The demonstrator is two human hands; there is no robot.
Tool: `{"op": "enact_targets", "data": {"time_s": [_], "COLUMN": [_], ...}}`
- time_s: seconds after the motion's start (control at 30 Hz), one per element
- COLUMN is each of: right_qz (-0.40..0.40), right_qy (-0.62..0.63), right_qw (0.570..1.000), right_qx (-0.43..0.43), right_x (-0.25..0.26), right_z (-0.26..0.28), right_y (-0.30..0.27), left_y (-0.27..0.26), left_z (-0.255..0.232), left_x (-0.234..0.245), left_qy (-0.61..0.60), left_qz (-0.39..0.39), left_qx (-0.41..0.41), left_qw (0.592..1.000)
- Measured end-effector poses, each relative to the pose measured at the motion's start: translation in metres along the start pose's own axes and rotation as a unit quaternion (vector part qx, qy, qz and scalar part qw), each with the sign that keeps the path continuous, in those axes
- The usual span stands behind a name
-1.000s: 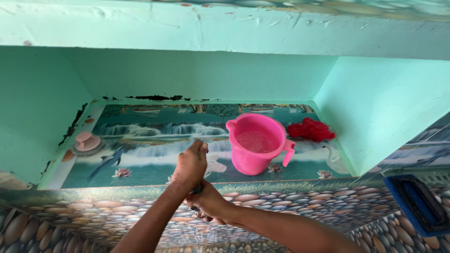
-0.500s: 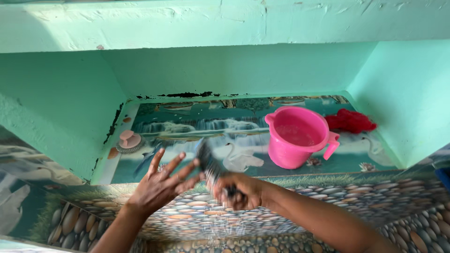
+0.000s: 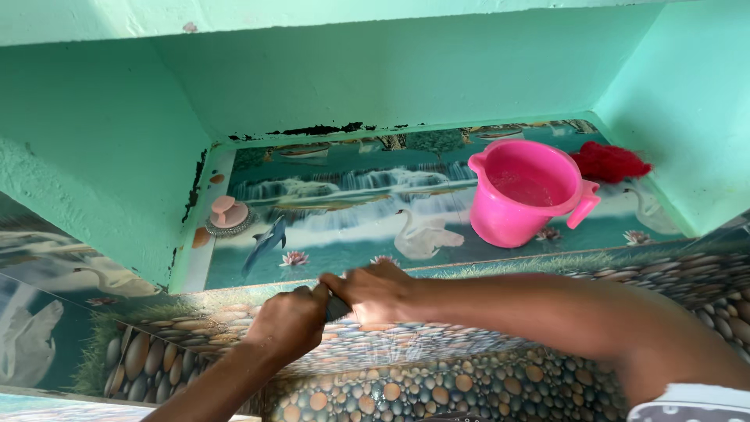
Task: The person wipes a tiled shelf using a cloth and a pink bucket of water, then scrubs a cleaning rag in the bucket and continues wiping the tiled surface.
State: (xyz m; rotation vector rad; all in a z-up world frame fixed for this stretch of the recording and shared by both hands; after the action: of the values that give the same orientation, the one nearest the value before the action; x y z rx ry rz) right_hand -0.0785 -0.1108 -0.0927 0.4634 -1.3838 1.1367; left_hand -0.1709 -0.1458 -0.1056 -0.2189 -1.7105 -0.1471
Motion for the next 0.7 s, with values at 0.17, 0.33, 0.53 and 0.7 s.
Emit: {"op": "enact_targets", "data": {"time_s": [0.17,0.33,0.53,0.7], "right_qz": [-0.196,-0.303,-0.353,-0.339], "right_qy": [-0.200,-0.247,-0.247,-0.142], "right_qw": [0.953,0.899,0.873,0.915], "right_qx": [0.119,0.198,0.230,0.168], "right_x": [0.025,0.027,0.023,-0.029], "right_z": [0.009,0.020,0.021,-0.003], "right_y": [0.023,0.025,0.028,0.062], "left_y": [-0.001,-0.020,-0.022,-0.016], "left_z": [0.044,0.008,-0.010,0.012], "left_x": [-0.072,-0.121,-0.129,-0.160], "left_qy": [-0.494,-0.841,-0.929,-0.927], "left_qz": [-0.047,-0.027,0.001,0.066], "left_qx": [0.216,0.278,0.198,0.078], "left_qw": [0.841,0.464,0.312,0.361]}}
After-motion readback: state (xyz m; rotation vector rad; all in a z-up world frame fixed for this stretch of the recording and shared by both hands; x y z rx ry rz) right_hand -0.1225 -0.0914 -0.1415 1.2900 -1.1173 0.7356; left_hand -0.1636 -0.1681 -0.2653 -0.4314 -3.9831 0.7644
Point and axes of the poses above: each hand's wrist, its own y-axis towards the middle knuckle, its own x-axis out of the back of the hand, z = x × y, the point moved 8 cm from there along y, towards the middle knuckle, and after that the axes turned 2 degrees about x, right-handed, at the moved point
